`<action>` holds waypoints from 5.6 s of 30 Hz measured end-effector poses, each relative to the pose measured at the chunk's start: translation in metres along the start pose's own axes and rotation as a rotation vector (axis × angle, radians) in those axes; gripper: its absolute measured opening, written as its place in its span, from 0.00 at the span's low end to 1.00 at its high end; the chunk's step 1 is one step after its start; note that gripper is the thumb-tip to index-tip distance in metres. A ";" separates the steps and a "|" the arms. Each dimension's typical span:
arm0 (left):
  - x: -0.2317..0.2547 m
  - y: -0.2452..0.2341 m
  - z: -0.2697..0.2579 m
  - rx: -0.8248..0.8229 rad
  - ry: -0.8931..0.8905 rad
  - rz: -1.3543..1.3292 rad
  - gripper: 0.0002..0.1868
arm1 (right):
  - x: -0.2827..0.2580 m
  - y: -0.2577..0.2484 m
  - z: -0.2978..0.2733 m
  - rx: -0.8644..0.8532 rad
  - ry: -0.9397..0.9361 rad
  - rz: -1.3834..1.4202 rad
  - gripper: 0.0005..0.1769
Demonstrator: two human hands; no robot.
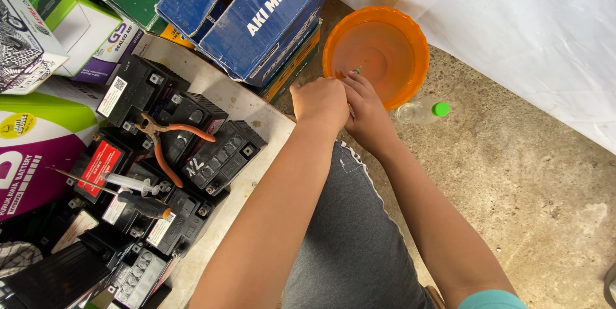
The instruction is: Refilling battery cells with electrolyte using a syringe
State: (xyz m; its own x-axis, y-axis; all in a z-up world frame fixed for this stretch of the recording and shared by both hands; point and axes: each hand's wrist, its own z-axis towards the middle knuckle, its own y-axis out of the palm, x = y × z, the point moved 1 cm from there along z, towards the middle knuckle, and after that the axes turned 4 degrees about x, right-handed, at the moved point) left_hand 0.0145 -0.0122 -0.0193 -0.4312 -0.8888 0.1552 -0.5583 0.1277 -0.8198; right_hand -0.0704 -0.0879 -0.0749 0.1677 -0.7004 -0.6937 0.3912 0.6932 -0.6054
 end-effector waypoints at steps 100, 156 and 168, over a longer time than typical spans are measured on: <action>-0.006 -0.004 -0.002 -0.118 -0.062 0.160 0.26 | 0.017 0.016 0.012 0.018 0.086 -0.005 0.17; -0.019 0.000 -0.023 -0.037 -0.070 0.116 0.28 | 0.048 0.027 0.007 0.028 0.165 -0.505 0.21; -0.019 -0.005 -0.028 -0.039 -0.070 0.088 0.28 | 0.052 0.030 0.007 0.114 0.100 -0.590 0.17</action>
State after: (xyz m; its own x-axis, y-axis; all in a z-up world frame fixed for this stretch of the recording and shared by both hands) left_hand 0.0055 0.0167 -0.0031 -0.4298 -0.9019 0.0437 -0.5483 0.2223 -0.8062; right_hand -0.0442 -0.1046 -0.1261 -0.1906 -0.9376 -0.2909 0.4878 0.1667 -0.8569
